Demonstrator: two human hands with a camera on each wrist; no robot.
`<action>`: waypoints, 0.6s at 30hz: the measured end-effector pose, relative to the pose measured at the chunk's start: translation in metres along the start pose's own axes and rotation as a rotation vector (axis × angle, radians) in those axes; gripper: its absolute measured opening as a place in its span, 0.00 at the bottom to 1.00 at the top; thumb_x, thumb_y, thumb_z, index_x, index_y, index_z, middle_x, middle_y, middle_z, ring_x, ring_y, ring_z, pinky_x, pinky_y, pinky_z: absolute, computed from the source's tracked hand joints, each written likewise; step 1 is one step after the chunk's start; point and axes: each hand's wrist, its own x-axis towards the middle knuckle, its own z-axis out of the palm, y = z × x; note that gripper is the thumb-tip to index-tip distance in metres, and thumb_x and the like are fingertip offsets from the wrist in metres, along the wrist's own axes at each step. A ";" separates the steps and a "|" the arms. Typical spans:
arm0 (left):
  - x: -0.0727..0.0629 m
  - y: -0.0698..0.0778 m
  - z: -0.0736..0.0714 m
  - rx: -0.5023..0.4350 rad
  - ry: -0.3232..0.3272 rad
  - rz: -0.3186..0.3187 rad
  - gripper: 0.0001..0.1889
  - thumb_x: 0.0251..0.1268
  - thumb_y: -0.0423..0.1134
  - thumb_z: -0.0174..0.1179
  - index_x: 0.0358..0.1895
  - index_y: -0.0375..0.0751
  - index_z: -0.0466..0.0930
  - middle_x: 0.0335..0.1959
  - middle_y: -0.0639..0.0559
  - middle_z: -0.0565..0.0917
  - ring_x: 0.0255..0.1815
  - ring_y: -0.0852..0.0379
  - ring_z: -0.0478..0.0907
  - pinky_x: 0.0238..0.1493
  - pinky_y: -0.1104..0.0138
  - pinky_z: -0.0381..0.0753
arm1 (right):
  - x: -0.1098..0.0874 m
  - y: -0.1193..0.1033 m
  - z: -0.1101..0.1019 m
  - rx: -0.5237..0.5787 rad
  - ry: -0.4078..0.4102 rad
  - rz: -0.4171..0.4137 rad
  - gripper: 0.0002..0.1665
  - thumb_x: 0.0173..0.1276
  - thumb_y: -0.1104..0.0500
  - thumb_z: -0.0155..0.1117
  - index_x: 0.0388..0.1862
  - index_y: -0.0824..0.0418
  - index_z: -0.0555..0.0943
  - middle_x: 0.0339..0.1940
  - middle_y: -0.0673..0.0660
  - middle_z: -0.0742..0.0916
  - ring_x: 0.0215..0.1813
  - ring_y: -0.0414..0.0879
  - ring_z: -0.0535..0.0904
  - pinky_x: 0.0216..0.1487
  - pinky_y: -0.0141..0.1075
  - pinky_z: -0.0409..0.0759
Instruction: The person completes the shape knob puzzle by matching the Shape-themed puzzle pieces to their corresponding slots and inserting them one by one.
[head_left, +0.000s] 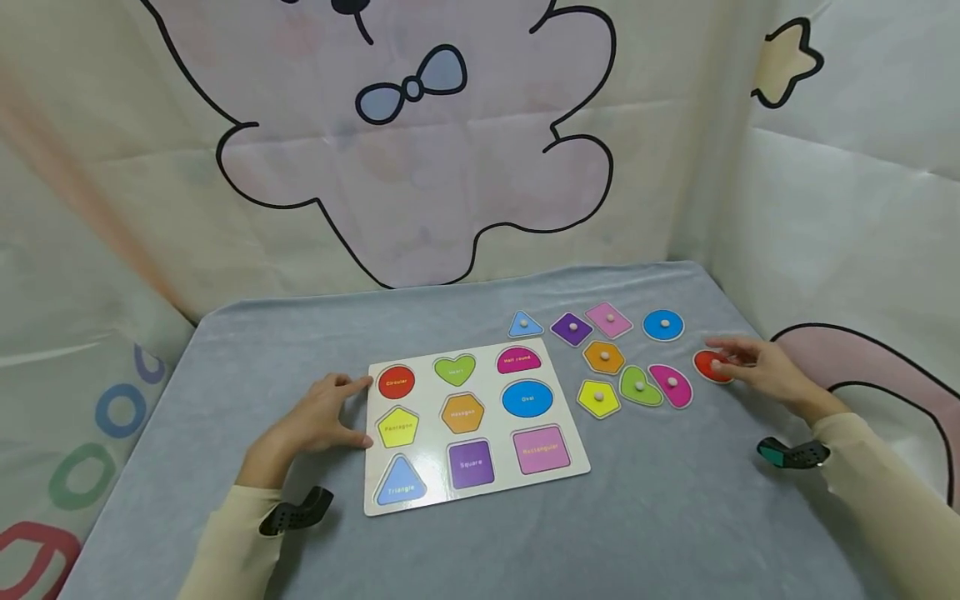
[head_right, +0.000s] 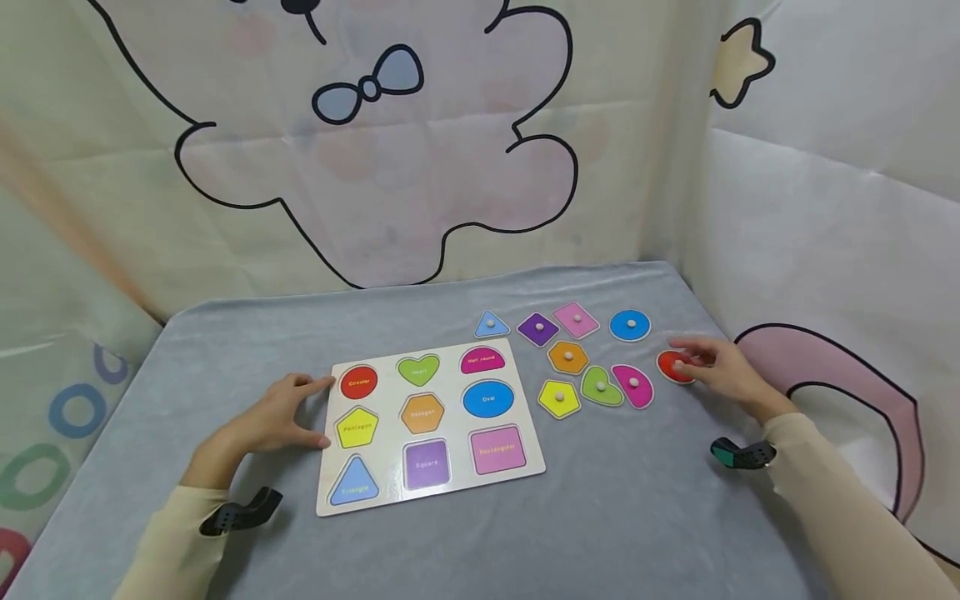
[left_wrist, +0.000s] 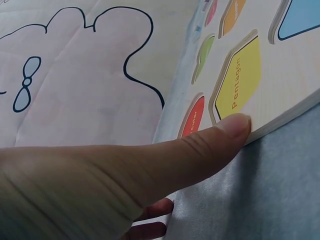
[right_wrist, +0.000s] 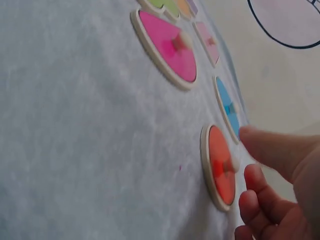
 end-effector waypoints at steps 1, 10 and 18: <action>0.000 0.001 0.000 0.001 -0.001 -0.007 0.54 0.42 0.52 0.82 0.76 0.41 0.65 0.66 0.32 0.70 0.61 0.38 0.67 0.62 0.41 0.74 | 0.000 0.002 0.000 -0.002 -0.003 0.014 0.34 0.75 0.48 0.63 0.70 0.67 0.72 0.55 0.65 0.80 0.48 0.41 0.70 0.40 0.28 0.76; -0.002 0.004 -0.001 0.000 0.011 -0.029 0.54 0.42 0.51 0.82 0.76 0.41 0.65 0.66 0.32 0.70 0.61 0.38 0.67 0.63 0.41 0.74 | 0.006 0.014 0.002 -0.042 0.042 -0.016 0.25 0.71 0.56 0.68 0.58 0.74 0.80 0.37 0.52 0.83 0.36 0.34 0.70 0.35 0.27 0.72; -0.002 0.001 -0.001 0.000 0.018 -0.009 0.53 0.42 0.51 0.82 0.76 0.42 0.66 0.65 0.33 0.70 0.61 0.39 0.67 0.62 0.42 0.74 | 0.009 0.016 0.003 -0.033 0.047 0.010 0.27 0.73 0.52 0.66 0.57 0.74 0.80 0.36 0.51 0.83 0.36 0.34 0.70 0.34 0.27 0.73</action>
